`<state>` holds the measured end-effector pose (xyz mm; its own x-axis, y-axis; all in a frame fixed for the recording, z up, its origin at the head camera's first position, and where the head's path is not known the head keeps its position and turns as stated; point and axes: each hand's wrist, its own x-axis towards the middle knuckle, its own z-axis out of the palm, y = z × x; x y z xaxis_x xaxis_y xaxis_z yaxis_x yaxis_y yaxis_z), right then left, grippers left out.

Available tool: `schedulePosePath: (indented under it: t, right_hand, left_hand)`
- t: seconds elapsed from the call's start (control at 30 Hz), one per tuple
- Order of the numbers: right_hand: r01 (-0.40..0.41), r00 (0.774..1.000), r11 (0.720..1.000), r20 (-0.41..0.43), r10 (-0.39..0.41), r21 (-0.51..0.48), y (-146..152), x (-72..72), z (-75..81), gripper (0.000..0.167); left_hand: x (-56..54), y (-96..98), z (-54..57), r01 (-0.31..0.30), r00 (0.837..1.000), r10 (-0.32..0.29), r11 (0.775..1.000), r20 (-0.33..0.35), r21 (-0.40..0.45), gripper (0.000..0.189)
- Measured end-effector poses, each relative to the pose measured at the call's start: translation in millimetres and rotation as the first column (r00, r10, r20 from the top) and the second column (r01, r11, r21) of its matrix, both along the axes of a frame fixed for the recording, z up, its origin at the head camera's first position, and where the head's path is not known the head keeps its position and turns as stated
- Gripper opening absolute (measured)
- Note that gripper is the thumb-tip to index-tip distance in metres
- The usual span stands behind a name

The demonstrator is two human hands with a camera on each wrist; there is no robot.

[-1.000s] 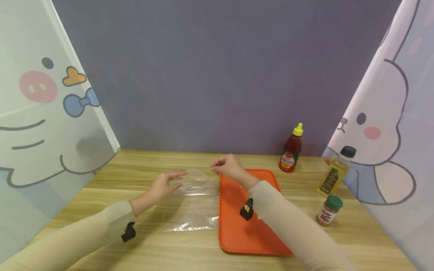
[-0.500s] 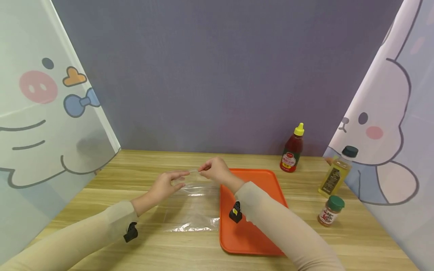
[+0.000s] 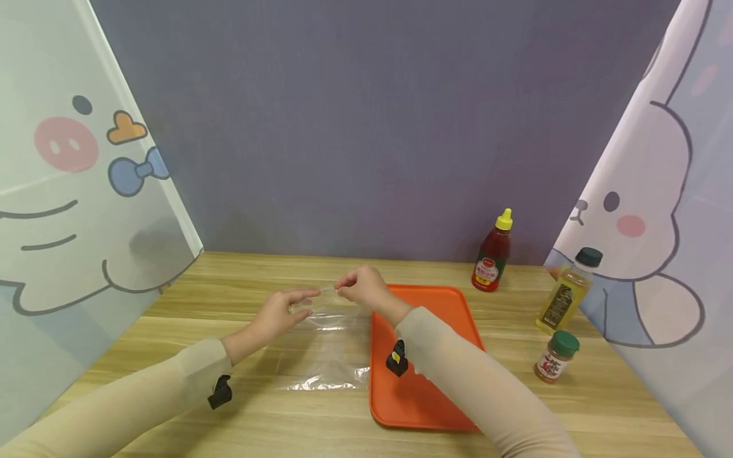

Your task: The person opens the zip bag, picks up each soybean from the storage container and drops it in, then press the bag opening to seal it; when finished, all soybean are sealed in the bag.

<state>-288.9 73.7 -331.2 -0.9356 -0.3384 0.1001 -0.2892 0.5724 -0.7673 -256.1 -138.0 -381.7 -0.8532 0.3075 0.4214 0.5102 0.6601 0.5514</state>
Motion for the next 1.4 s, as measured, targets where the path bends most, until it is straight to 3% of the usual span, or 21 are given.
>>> schedulePosePath:
  t: [0.3,0.5,0.67,1.03,1.2,1.4]
  right_hand:
    - [0.008,1.000,1.000,-0.004,-0.008,-0.027,8.9,-0.4,1.4,0.013]
    - [0.008,1.000,0.999,0.012,-0.007,-0.032,36.7,-5.4,6.7,0.014]
    - [0.007,1.000,1.000,0.016,-0.007,-0.009,65.6,-10.0,5.7,0.016]
    - [0.074,0.997,0.995,0.024,-0.076,0.071,126.0,-26.5,-15.5,0.018]
    - [0.065,0.998,0.988,0.012,-0.067,0.138,145.8,-27.8,-28.5,0.018]
    - [0.042,0.995,0.990,0.082,-0.053,0.132,159.4,-30.8,-42.3,0.015]
  left_hand:
    - [0.5,0.4,-0.7,0.004,1.000,-0.004,1.000,0.013,0.012,0.042]
    - [2.9,-0.4,-0.5,-0.011,1.000,0.010,1.000,0.017,0.009,0.043]
    - [3.8,-1.0,0.4,-0.001,1.000,0.001,1.000,-0.017,-0.008,0.045]
    - [2.6,-3.1,0.7,0.008,1.000,-0.009,1.000,-0.030,-0.023,0.040]
    - [2.8,-2.8,-0.7,0.004,1.000,-0.004,1.000,-0.022,-0.027,0.036]
    - [2.4,-1.0,-2.0,-0.008,0.999,0.007,1.000,-0.037,-0.019,0.037]
